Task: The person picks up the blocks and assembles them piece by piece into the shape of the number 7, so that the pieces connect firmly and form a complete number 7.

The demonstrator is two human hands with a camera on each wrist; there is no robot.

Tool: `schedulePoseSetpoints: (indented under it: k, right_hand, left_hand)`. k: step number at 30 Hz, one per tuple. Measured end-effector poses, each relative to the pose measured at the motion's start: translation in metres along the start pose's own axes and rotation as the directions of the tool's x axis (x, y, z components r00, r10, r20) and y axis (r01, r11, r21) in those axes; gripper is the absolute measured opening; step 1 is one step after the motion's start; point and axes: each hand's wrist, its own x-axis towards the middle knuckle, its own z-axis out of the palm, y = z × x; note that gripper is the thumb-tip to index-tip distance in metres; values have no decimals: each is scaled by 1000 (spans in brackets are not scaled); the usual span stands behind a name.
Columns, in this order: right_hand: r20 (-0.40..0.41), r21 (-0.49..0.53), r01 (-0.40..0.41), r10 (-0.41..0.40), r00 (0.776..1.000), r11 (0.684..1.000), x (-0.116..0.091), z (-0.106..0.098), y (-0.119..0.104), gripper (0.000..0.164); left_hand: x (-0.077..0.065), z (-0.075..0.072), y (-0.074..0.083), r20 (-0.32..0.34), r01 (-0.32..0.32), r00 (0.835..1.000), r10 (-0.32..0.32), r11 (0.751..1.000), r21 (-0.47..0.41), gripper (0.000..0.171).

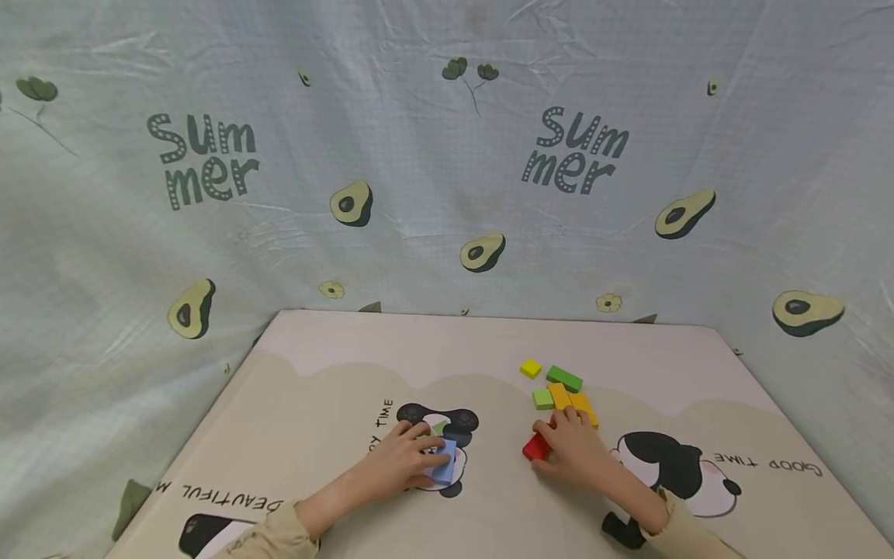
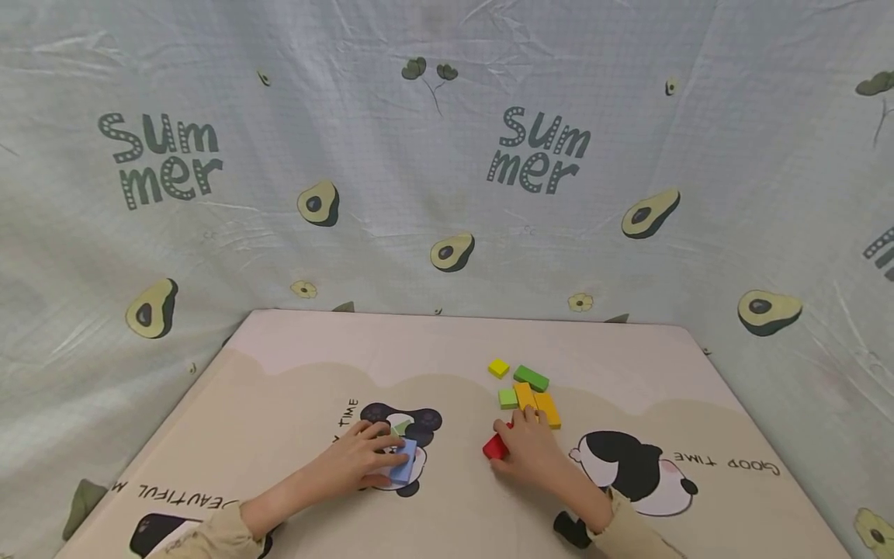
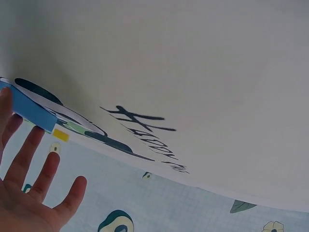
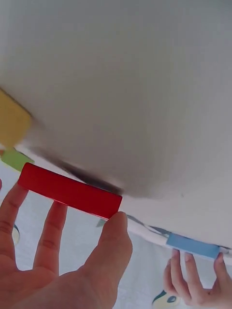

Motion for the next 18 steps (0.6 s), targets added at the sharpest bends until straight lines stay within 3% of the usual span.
schedulePoseSetpoints:
  k: [11, 18]
  right_hand:
    - [-43, 47, 76, -74, 996, 996, 25, -3, -18, 53]
    - [-24, 71, 85, -83, 996, 994, 39, -5, -30, 63]
  left_hand:
    - [-1, 0, 1, 4, 3, 1000, -3, 1000, 5, 38]
    - [0, -2, 0, 59, 26, 998, -25, 999, -31, 38]
